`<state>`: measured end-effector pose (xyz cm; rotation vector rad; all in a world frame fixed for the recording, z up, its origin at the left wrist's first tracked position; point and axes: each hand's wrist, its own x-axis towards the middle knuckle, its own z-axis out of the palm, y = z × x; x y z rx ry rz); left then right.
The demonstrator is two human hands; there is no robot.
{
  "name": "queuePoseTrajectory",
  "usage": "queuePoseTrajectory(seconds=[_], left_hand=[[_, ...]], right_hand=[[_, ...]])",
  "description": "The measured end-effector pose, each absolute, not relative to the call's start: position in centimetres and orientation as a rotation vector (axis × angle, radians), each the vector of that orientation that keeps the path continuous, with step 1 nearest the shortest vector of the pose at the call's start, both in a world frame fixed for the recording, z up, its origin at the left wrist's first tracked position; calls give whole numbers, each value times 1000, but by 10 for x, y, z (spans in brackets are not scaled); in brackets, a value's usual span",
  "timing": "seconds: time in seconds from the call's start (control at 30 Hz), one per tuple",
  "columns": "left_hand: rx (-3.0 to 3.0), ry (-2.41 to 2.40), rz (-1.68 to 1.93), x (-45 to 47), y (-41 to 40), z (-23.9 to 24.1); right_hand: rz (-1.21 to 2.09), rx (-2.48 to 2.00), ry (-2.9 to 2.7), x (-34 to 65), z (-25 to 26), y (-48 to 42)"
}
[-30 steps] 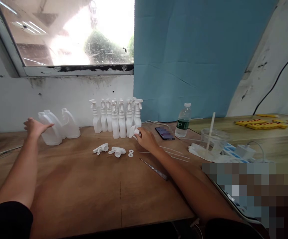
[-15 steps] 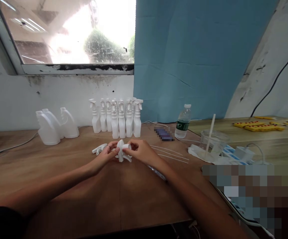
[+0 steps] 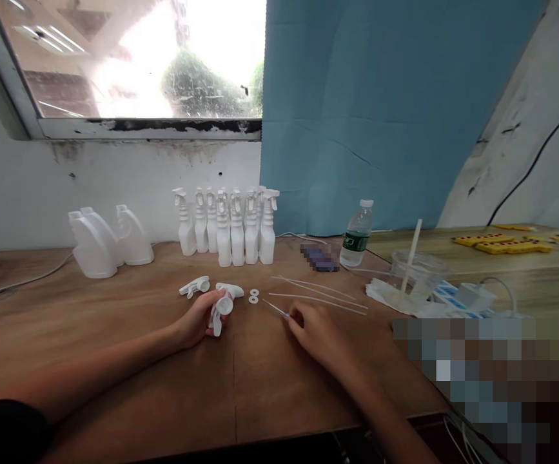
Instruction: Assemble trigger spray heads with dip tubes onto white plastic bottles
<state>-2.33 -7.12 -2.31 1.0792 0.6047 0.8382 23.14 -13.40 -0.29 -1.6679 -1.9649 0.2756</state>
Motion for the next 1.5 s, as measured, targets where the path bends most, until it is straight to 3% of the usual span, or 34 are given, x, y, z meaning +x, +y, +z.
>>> queuePoseTrajectory(seconds=[0.2, 0.5, 0.73, 1.07, 1.5], left_hand=[[1079, 676, 880, -21, -70, -29], [1153, 693, 916, -16, -77, -26], [1267, 743, 954, -13, -83, -25], [1275, 709, 756, -18, -81, -23], [1119, 637, 727, -16, -78, -17]], right_hand=[[160, -1196, -1803, 192, 7, -150], [85, -1145, -1833, 193, 2, -155], [-188, -1075, -2020, 187, -7, -156], [344, -1183, -1878, 192, 9, -156], [190, -1150, -1929, 188, 0, -157]])
